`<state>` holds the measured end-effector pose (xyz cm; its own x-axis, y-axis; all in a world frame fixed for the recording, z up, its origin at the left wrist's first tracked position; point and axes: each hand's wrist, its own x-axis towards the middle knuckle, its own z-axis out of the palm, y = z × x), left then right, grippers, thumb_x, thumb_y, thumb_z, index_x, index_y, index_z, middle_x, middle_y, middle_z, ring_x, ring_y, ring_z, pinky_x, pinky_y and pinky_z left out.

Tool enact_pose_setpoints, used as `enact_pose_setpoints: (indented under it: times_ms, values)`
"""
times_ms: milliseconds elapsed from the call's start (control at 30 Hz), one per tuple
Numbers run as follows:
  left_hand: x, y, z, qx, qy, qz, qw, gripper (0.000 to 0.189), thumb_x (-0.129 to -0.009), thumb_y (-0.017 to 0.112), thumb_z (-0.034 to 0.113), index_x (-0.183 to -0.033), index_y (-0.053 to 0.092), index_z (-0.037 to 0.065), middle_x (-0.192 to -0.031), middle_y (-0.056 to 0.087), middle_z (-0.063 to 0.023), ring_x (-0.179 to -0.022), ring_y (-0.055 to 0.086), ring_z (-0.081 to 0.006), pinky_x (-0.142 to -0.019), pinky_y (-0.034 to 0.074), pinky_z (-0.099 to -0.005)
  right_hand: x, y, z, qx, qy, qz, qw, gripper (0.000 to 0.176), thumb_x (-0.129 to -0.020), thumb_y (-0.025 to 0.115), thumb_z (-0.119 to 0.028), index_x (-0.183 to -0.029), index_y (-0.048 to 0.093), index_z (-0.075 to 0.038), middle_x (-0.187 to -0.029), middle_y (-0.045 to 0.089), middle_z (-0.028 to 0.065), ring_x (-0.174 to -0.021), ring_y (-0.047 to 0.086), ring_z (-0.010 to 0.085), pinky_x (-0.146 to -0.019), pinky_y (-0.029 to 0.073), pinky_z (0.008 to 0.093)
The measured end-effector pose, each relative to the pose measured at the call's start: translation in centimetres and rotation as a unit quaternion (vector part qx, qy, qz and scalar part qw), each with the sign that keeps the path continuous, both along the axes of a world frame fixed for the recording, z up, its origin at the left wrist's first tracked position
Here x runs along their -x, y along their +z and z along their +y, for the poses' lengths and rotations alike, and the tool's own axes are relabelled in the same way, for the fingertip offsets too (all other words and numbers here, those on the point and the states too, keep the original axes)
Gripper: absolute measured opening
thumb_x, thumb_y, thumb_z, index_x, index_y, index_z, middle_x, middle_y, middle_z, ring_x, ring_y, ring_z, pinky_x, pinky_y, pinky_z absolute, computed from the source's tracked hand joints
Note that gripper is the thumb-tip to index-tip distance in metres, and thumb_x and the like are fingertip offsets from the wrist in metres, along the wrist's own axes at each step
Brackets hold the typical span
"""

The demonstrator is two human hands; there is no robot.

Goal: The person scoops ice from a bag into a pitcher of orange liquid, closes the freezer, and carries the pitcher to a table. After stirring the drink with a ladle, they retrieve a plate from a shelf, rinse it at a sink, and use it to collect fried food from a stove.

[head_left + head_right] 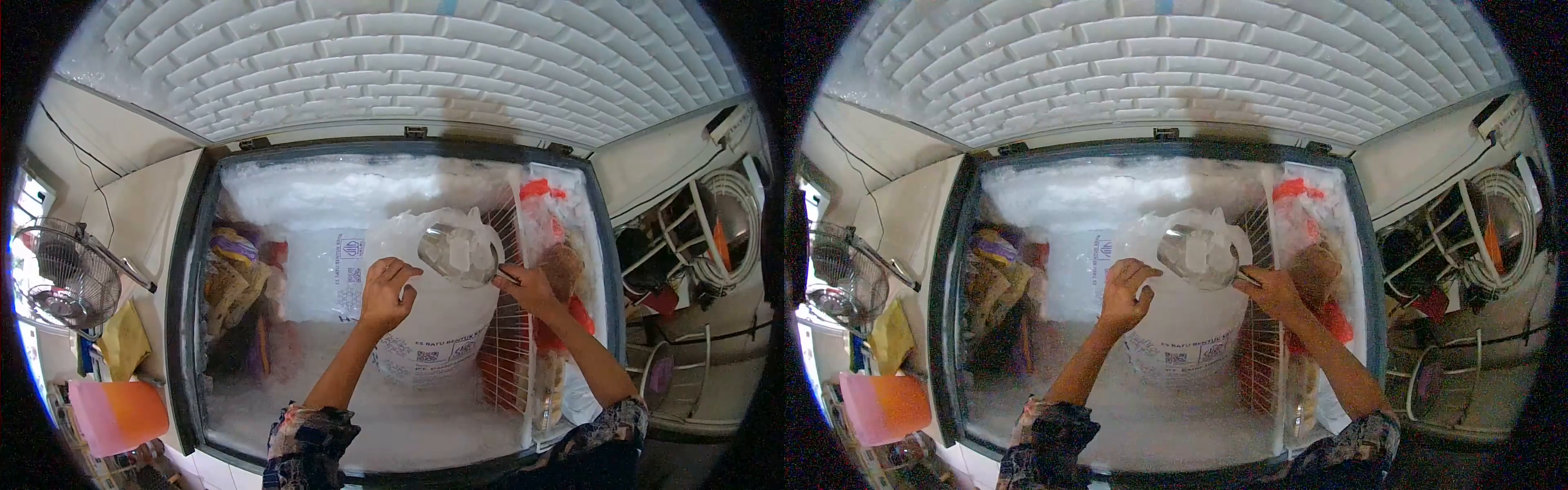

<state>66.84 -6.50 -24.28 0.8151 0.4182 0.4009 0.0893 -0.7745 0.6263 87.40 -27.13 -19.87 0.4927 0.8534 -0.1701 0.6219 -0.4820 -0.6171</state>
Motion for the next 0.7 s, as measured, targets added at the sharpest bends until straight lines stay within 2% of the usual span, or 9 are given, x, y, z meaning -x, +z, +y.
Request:
enact_pose_setpoints:
  times_ms: [100,167,300,367,500,567,633,667,700]
  values:
    - [-0.1,0.5,-0.2,0.027,0.04,-0.049,0.998,0.032,-0.068,0.052,0.002,-0.099,0.06,0.007,-0.102,0.059,-0.0098,-0.104,0.049,-0.0303,-0.095,0.036,-0.0411,0.3,0.9,0.3,0.006,-0.001,-0.004,1.0,0.037,-0.084,0.06,-0.036,-0.106,0.062,-0.006,-0.085,0.065,0.0193,-0.074,0.064,0.0341,-0.069,0.05,0.0391]
    - [-0.2,0.9,-0.1,0.047,0.065,-0.087,0.993,0.034,-0.069,0.051,0.001,-0.102,0.059,0.006,-0.106,0.058,-0.0109,-0.106,0.049,-0.0309,-0.096,0.035,-0.0412,0.6,2.2,0.6,0.02,-0.044,0.005,0.999,0.038,-0.084,0.061,-0.038,-0.105,0.063,-0.006,-0.085,0.064,0.0196,-0.074,0.065,0.0335,-0.069,0.049,0.04]
    - [0.9,3.3,-0.2,0.114,0.122,-0.128,0.978,0.037,-0.07,0.046,-0.003,-0.105,0.057,0.005,-0.111,0.057,-0.0113,-0.11,0.047,-0.0305,-0.099,0.033,-0.0418,0.1,4.0,0.8,0.011,-0.027,-0.02,0.999,0.041,-0.083,0.061,-0.04,-0.106,0.063,-0.006,-0.088,0.065,0.0193,-0.077,0.065,0.0316,-0.071,0.049,0.0397]
    - [1.6,4.0,-0.4,0.137,0.14,-0.143,0.97,0.038,-0.071,0.044,-0.004,-0.105,0.057,0.005,-0.113,0.057,-0.0111,-0.111,0.047,-0.0303,-0.1,0.033,-0.0418,-0.4,4.2,1.2,-0.03,0.032,-0.051,0.998,0.03,-0.086,0.061,-0.031,-0.097,0.063,-0.003,-0.069,0.058,0.0147,-0.059,0.049,0.0153,-0.057,0.042,0.0333]
    - [2.0,3.8,-0.2,0.171,0.155,-0.138,0.963,0.039,-0.074,0.044,-0.003,-0.11,0.056,0.006,-0.12,0.054,-0.0117,-0.12,0.042,-0.0314,-0.104,0.03,-0.0411,0.0,4.0,2.0,0.006,0.025,-0.046,0.999,0.031,-0.086,0.062,-0.032,-0.099,0.063,-0.003,-0.072,0.061,0.0151,-0.063,0.053,0.0161,-0.06,0.043,0.0333]
    - [1.5,3.2,0.1,0.168,0.141,-0.13,0.967,0.04,-0.076,0.045,-0.002,-0.114,0.055,0.006,-0.125,0.052,-0.0122,-0.124,0.04,-0.0318,-0.105,0.028,-0.0404,0.6,3.0,2.6,0.022,0.01,-0.008,1.0,0.038,-0.085,0.059,-0.039,-0.104,0.064,-0.006,-0.095,0.066,0.0172,-0.086,0.064,0.0325,-0.077,0.048,0.0383]
    - [0.6,3.2,-0.3,0.269,0.128,-0.108,0.948,0.042,-0.082,0.047,0.002,-0.123,0.051,0.007,-0.135,0.045,-0.0129,-0.13,0.035,-0.0304,-0.108,0.025,-0.0387,1.2,1.5,2.7,0.004,0.003,0.003,1.0,0.037,-0.085,0.06,-0.038,-0.105,0.064,-0.007,-0.096,0.066,0.0172,-0.088,0.063,0.032,-0.078,0.047,0.0378]
    - [0.4,3.0,-0.2,0.29,0.114,-0.07,0.948,0.042,-0.09,0.047,0.012,-0.132,0.044,0.007,-0.142,0.036,-0.0131,-0.133,0.03,-0.0289,-0.11,0.022,-0.0374,1.2,0.8,2.7,-0.011,-0.005,0.015,1.0,0.037,-0.085,0.06,-0.037,-0.105,0.064,-0.007,-0.097,0.066,0.0171,-0.089,0.063,0.0315,-0.079,0.047,0.0374]
    - [-0.2,2.8,-0.2,0.29,0.113,-0.07,0.948,0.042,-0.09,0.047,0.012,-0.132,0.044,0.007,-0.142,0.036,-0.0131,-0.133,0.03,-0.0289,-0.11,0.022,-0.0374,1.1,0.2,2.8,-0.012,-0.006,0.015,1.0,0.037,-0.085,0.06,-0.037,-0.105,0.064,-0.007,-0.097,0.066,0.0171,-0.089,0.063,0.0315,-0.079,0.047,0.0374]
